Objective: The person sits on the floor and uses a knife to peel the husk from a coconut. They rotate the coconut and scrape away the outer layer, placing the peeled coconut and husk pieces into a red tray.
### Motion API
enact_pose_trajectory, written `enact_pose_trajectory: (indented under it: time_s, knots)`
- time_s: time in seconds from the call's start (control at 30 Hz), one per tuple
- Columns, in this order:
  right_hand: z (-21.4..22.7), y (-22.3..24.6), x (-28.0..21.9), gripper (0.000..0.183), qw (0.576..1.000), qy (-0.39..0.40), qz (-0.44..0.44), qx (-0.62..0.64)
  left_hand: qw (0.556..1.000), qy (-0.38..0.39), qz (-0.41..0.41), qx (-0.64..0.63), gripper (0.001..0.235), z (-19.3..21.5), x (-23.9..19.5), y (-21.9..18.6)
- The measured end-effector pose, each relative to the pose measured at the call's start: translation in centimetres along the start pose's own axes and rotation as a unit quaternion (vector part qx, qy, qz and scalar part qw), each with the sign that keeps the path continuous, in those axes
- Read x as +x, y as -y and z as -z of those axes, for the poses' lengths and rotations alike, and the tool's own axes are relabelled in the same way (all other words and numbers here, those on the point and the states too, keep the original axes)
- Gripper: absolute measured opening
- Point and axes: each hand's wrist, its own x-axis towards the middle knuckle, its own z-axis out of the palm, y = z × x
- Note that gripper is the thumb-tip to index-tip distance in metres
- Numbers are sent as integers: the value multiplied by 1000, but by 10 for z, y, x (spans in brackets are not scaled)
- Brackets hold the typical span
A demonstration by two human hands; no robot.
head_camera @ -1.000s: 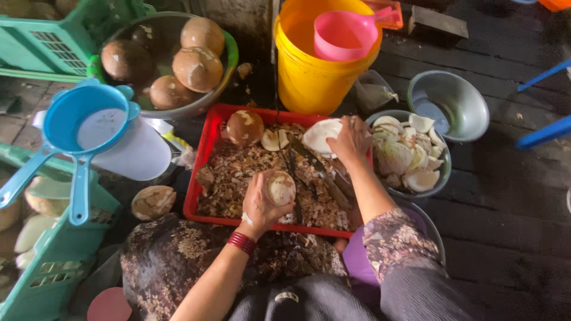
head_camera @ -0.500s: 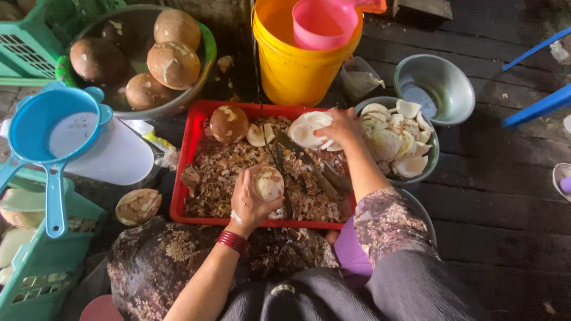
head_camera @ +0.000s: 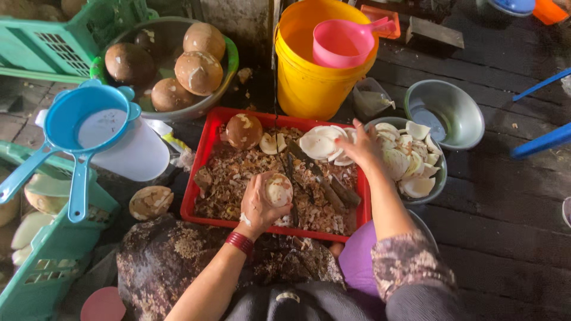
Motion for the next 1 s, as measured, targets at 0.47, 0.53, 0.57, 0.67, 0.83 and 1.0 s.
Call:
enact_pose_trajectory:
  time_s: [0.47, 0.53, 0.57, 0.67, 0.83, 1.0]
  knots:
    - [-84, 90, -168, 39, 905, 137, -48, 400, 1000, -10, -18, -4, 87, -4, -3, 7]
    - [-82, 74, -156, 33, 879, 147, -77, 447, 1000, 4, 10, 6, 89, -4, -3, 9]
    - [-81, 66, -152, 30, 853, 143, -108, 490, 1000, 5, 15, 6, 89, -4, -6, 9]
    - [-86, 52, -144, 25, 806, 143, -148, 555, 1000, -2, 5, -3, 88, -2, -2, 5]
    - [-99, 25, -125, 23, 846, 126, -34, 517, 1000, -8, -1, 2, 88, -1, 1, 1]
    - [-49, -42, -49, 47, 907, -154, 48, 389, 999, -25, -31, -16, 76, -8, -9, 11]
